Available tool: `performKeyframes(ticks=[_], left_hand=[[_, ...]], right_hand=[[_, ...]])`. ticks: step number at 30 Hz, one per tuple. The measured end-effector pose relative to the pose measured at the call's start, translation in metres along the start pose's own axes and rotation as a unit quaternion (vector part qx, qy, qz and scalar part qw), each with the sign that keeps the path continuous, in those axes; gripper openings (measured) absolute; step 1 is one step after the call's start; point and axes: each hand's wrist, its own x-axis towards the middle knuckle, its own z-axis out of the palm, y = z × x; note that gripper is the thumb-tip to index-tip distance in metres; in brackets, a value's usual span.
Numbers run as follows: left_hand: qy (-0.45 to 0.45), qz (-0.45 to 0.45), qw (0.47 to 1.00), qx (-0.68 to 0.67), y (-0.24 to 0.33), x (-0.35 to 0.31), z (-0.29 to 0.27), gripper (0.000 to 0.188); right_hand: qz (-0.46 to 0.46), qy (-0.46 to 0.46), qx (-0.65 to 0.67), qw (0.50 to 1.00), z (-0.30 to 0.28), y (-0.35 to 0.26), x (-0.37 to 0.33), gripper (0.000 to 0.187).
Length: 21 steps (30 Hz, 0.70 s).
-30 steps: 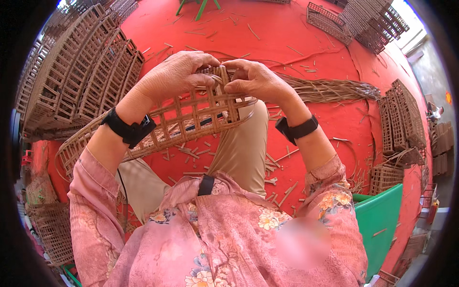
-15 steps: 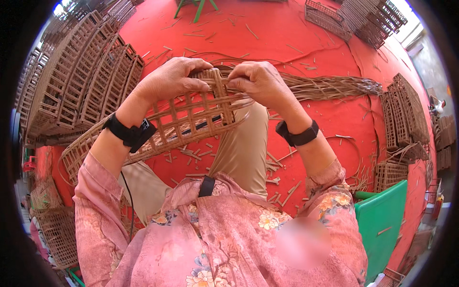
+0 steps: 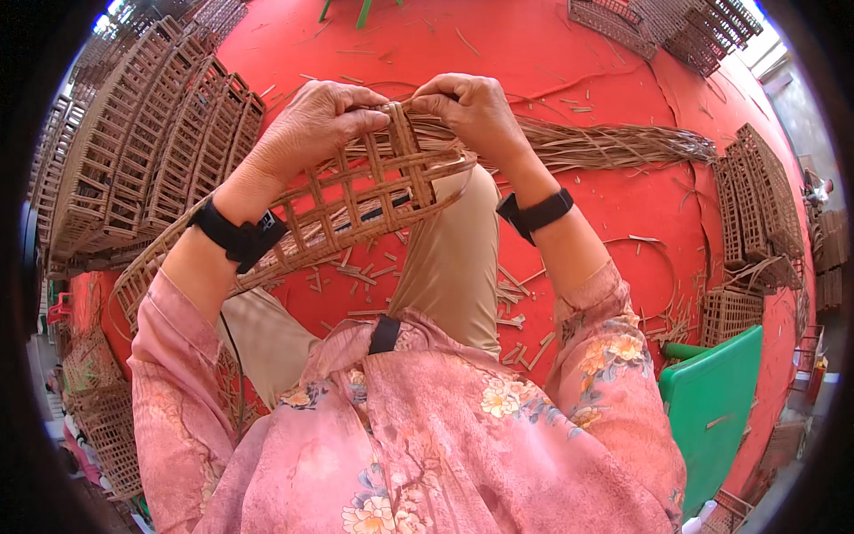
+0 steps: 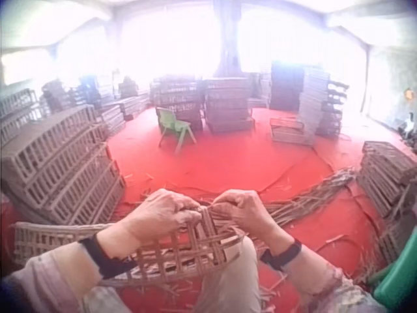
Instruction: Weaving thin strips of bamboo or wood into a large rectangular frame for furniture.
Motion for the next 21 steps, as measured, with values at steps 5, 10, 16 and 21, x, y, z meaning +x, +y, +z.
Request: performKeyframes(ticks=[5, 10, 16, 21], left_hand=[[-0.030, -0.010, 0.998, -0.057, -0.003, 0.000, -0.002, 0.031], [-0.073, 0.028, 0.992, -0.103, -0.017, 0.001, -0.003, 0.033], [-0.052, 0.040, 0.997, 0.028, 0.001, 0.008, -0.006, 0.033], [-0.051, -0.024, 0.997, -0.059, -0.005, 0.010, -0.002, 0.031]], right_hand=[[0.067, -0.058, 0.138, 0.986, 0.007, 0.018, -0.002, 0.020], [0.082, -0.063, 0.197, 0.975, 0.017, 0.017, -0.009, 0.021], [0.093, -0.038, 0.197, 0.975, 0.018, 0.017, -0.013, 0.020], [0.087, 0.000, 0.130, 0.988, 0.016, 0.015, -0.015, 0.024]])
